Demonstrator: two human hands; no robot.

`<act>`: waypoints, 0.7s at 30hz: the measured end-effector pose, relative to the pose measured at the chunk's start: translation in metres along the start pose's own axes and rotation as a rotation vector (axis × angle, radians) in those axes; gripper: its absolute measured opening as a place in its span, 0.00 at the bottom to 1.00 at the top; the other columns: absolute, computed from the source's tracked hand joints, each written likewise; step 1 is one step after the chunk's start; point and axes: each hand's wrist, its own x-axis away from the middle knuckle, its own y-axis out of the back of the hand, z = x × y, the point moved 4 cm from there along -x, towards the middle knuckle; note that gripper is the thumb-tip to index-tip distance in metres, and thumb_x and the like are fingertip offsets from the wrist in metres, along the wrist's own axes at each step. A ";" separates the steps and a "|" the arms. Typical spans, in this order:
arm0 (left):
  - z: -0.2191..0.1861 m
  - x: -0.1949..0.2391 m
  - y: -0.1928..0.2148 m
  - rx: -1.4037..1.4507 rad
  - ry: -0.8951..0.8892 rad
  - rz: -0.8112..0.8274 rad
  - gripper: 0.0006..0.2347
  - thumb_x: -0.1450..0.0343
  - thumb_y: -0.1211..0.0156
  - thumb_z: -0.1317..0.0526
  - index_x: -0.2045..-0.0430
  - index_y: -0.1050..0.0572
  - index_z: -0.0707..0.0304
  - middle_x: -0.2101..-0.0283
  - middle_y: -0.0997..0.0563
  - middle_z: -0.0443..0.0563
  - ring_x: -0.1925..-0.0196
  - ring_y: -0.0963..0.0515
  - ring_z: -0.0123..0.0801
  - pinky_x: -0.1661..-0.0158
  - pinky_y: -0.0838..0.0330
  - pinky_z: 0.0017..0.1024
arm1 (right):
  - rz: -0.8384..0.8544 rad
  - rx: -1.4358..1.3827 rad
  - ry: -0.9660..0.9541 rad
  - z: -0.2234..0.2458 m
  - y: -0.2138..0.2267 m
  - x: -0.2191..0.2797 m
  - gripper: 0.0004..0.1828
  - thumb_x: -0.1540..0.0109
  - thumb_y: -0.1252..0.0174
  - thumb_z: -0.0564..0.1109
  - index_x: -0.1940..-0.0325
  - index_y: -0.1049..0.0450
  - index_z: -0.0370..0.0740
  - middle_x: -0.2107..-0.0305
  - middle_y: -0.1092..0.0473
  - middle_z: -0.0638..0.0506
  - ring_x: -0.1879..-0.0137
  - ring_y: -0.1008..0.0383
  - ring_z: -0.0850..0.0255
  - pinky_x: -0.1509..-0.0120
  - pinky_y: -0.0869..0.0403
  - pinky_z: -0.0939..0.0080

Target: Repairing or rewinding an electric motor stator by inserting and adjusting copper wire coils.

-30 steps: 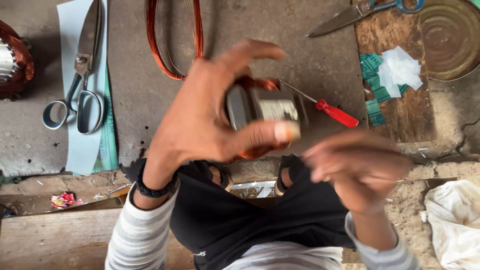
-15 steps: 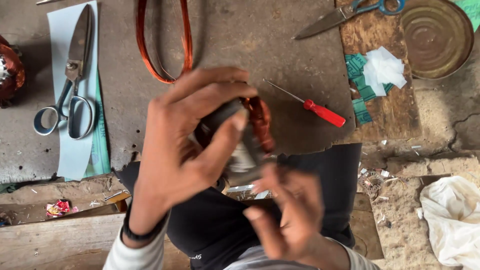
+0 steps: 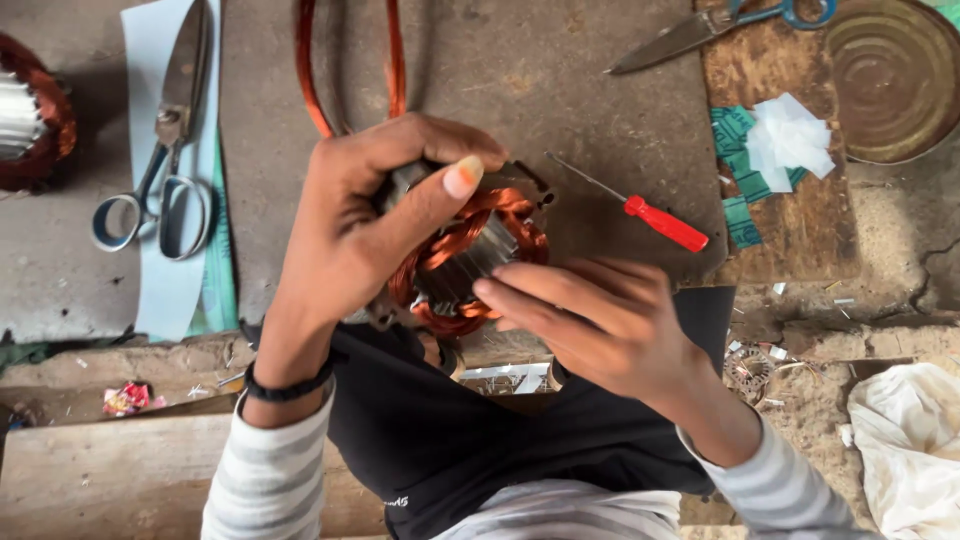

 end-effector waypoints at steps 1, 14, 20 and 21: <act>0.004 0.000 0.001 -0.005 0.000 -0.005 0.10 0.18 0.42 0.61 0.54 0.20 0.72 0.51 0.15 0.55 0.50 0.16 0.29 0.48 0.23 0.24 | -0.001 -0.004 0.007 -0.003 -0.012 0.005 0.17 0.40 0.29 0.42 0.47 0.19 0.40 0.56 0.23 0.52 0.61 0.19 0.61 0.59 0.21 0.61; 0.015 0.000 0.000 0.179 0.114 -0.066 0.09 0.19 0.42 0.62 0.53 0.20 0.71 0.51 0.15 0.53 0.54 0.17 0.24 0.50 0.22 0.22 | -0.174 -0.243 -0.349 0.016 -0.028 0.003 0.14 0.40 0.38 0.28 0.54 0.19 0.38 0.62 0.24 0.51 0.60 0.16 0.64 0.60 0.19 0.68; 0.009 0.003 -0.010 0.110 0.163 -0.167 0.08 0.19 0.39 0.64 0.57 0.20 0.73 0.65 0.18 0.47 0.65 0.26 0.17 0.62 0.31 0.19 | -0.142 -0.250 -0.511 0.014 -0.035 0.012 0.16 0.41 0.46 0.23 0.59 0.20 0.37 0.63 0.25 0.52 0.60 0.16 0.65 0.60 0.19 0.71; 0.007 0.003 -0.009 0.095 0.120 -0.177 0.08 0.18 0.39 0.64 0.59 0.20 0.74 0.65 0.18 0.46 0.66 0.27 0.16 0.62 0.31 0.20 | -0.165 -0.239 -0.507 0.015 -0.036 0.011 0.14 0.40 0.46 0.24 0.60 0.21 0.36 0.62 0.26 0.52 0.59 0.17 0.65 0.58 0.18 0.72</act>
